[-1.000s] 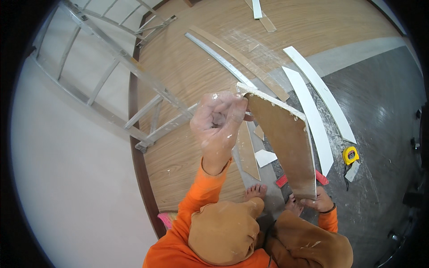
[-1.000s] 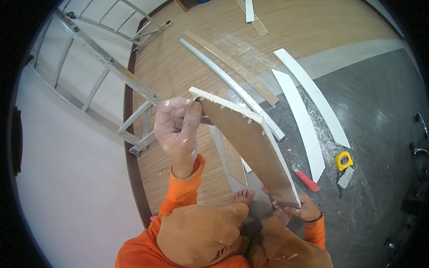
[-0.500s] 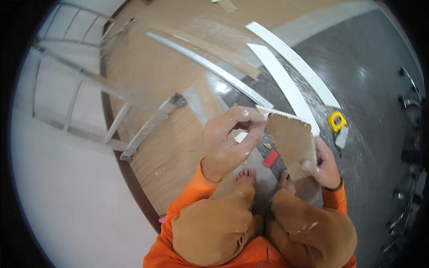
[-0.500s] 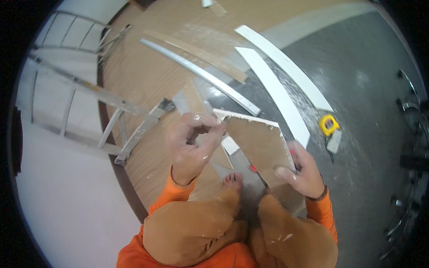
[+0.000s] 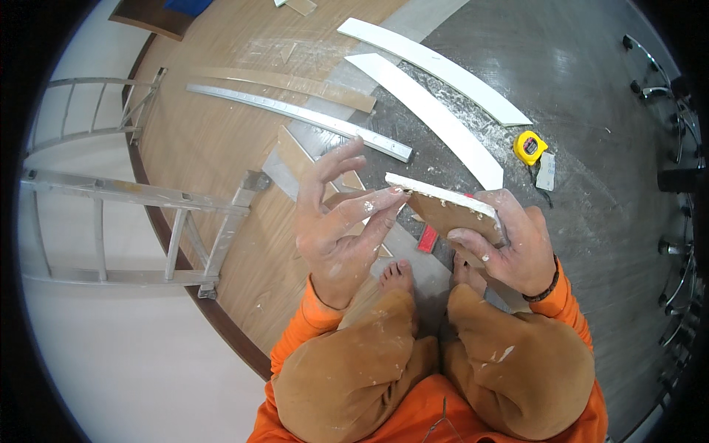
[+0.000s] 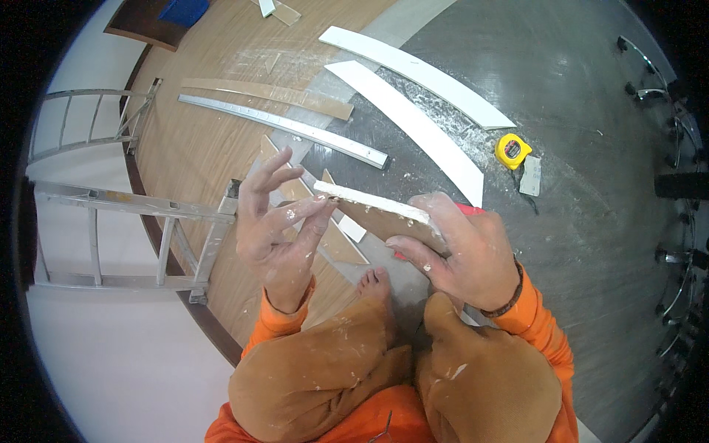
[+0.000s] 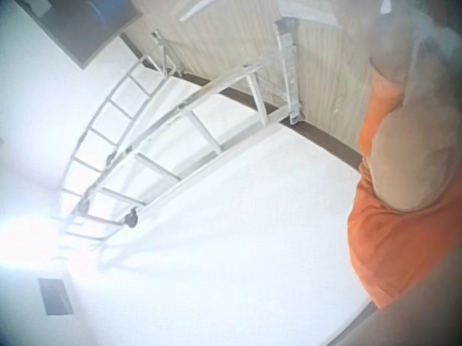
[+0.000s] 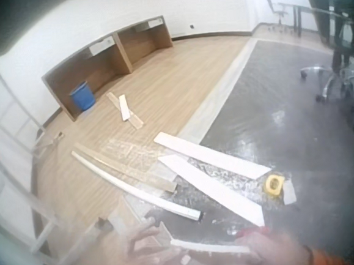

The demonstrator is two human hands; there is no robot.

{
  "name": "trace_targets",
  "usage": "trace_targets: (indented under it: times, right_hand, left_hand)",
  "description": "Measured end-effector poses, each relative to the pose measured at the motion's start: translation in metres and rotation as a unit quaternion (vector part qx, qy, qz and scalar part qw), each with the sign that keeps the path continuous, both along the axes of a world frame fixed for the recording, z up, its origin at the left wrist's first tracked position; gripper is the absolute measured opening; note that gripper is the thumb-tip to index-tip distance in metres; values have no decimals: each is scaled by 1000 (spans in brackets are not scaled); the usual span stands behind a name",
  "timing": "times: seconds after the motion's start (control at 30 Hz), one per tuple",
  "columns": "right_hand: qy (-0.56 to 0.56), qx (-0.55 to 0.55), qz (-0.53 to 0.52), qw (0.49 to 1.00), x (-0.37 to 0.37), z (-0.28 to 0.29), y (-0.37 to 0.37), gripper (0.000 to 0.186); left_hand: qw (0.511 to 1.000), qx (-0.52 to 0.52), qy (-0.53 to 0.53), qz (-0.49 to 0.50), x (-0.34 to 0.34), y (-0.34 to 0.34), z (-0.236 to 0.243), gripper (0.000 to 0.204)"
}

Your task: The person measures and cuts white planks using a utility knife and a metal ruler. They score the planks along the ruler, snap them apart, and trim the edges to create clean cuts. The person handles multiple planks and pieces, organizing them on the floor.

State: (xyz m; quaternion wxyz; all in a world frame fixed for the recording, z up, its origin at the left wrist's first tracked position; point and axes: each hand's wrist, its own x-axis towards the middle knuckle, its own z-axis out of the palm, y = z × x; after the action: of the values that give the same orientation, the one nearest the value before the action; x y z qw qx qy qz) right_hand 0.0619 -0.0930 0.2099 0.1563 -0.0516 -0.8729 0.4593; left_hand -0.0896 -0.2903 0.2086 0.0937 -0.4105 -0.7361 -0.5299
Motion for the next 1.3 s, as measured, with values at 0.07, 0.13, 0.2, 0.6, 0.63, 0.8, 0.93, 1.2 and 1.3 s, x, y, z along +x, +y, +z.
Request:
trace_targets:
  times: [0.07, 0.13, 0.2, 0.6, 0.63, 0.8, 0.93, 1.2, 1.3]
  right_hand:
    - [-6, -1, 4, 1000, 1, 0, 1, 49]
    - [-6, -3, 20, 1000, 2, 0, 3, 50]
    - [-16, -1, 42, 999, 3, 1, 7, 50]
    - [-81, -34, 115, 989, 15, 13, 19, 46]
    - [-96, -39, 112, 988, 16, 14, 19, 46]
    - [-86, -101, 109, 985, 14, 8, 17, 44]
    - [-93, -112, 138, 980, 13, -2, 23, 47]
    - [-128, -248, 250, 927, 4, -16, 43, 50]
    - [-114, -296, 282, 906, -3, -28, 39, 43]
  left_hand:
    - [998, 2, -56, 3, 5, 0, 4, 29]
    - [998, -11, -45, -29, 1, -5, 8, 30]
    - [997, -36, -46, -55, -1, -10, 13, 30]
    - [981, -131, -100, -99, 15, -19, 20, 30]
    - [980, -141, -105, -90, 16, -17, 24, 30]
    - [984, -114, -88, -101, 16, -16, 16, 24]
    - [983, -131, -61, -113, 13, -23, 12, 23]
    - [971, -14, -137, -197, 14, -16, -1, 17]
    - [941, 77, -230, -236, 14, -22, -14, 10]
